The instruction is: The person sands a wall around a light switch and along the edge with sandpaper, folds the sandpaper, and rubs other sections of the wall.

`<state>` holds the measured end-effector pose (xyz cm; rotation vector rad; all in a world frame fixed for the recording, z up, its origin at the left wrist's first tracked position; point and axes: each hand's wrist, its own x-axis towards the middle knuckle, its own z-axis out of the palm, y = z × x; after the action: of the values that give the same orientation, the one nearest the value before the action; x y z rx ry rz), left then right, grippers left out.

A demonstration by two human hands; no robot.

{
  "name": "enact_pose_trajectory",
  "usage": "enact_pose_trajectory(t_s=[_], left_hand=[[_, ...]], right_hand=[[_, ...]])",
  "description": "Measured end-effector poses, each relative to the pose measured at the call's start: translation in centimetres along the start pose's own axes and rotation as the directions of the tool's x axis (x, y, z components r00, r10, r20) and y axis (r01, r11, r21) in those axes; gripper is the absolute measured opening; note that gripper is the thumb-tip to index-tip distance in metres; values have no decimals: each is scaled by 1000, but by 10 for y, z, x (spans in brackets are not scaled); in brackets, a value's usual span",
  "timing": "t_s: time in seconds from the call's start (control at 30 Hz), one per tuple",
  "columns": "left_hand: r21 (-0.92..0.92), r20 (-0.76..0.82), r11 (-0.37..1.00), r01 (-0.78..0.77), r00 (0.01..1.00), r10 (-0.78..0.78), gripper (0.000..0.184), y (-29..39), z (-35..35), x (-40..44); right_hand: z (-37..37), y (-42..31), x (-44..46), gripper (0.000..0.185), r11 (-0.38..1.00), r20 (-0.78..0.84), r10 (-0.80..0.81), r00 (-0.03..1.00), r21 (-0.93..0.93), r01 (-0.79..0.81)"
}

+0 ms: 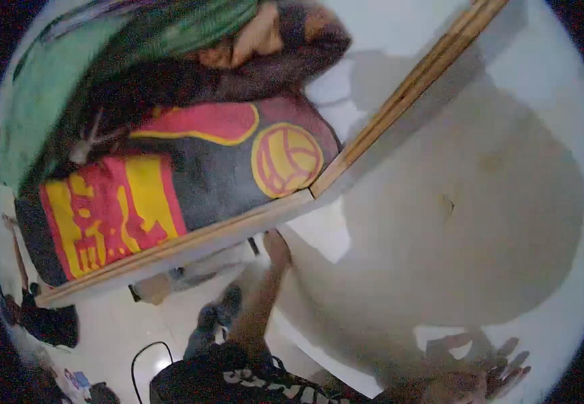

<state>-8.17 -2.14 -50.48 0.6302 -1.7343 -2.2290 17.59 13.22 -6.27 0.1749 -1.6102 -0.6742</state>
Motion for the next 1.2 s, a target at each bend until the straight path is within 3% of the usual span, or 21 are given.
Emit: enact_pose_trajectory(t_s=[0.13, 0.3, 0.33, 0.53, 0.6, 0.73, 0.8, 0.9, 0.93, 1.1, 1.2], left_hand=[[404, 135, 913, 59, 983, -123, 39, -13, -19, 84], [-115, -47, 993, 36, 998, -42, 38, -26, -11, -18], [-147, -51, 988, 40, 998, -48, 38, -28, -10, -24], [383, 132, 920, 88, 980, -148, 38, -54, -29, 61], [282, 71, 954, 102, 989, -127, 38, -58, -25, 40], [-165, -75, 986, 41, 996, -54, 38, -48, -16, -21], [-32, -2, 997, 72, 997, -72, 37, -60, -18, 6], [312, 112, 945, 93, 985, -133, 37, -66, -27, 46], [350, 115, 932, 96, 983, -144, 37, -41, -20, 31], [-202, 15, 975, 93, 996, -92, 37, 11, 12, -74], [-340, 35, 930, 138, 990, -135, 37, 33, 28, -96]], right_hand=[[1, -3, -3, 35, 1000, 2, -12, 1000, 4, 12], [3, -1, 0, 35, 1000, -3, -10, 1000, -13, 10], [1, -1, -1, 35, 1000, -1, -16, 1000, -13, 16], [-2, -3, -8, 35, 999, 17, -36, 999, 4, 36], [-1, -3, -6, 35, 1000, 26, -29, 999, 6, 29], [2, -5, -8, 35, 1000, 13, -30, 999, -8, 30], [0, -7, -12, 35, 999, 17, -40, 999, -10, 40], [2, -7, -10, 35, 999, 15, -48, 999, -4, 48], [-1, 17, 11, 35, 999, 17, -32, 999, 10, 32], [3, 30, 17, 35, 1000, 1, 3, 1000, 3, -3], [2, 27, 19, 35, 1000, 2, -18, 1000, 10, 18]])
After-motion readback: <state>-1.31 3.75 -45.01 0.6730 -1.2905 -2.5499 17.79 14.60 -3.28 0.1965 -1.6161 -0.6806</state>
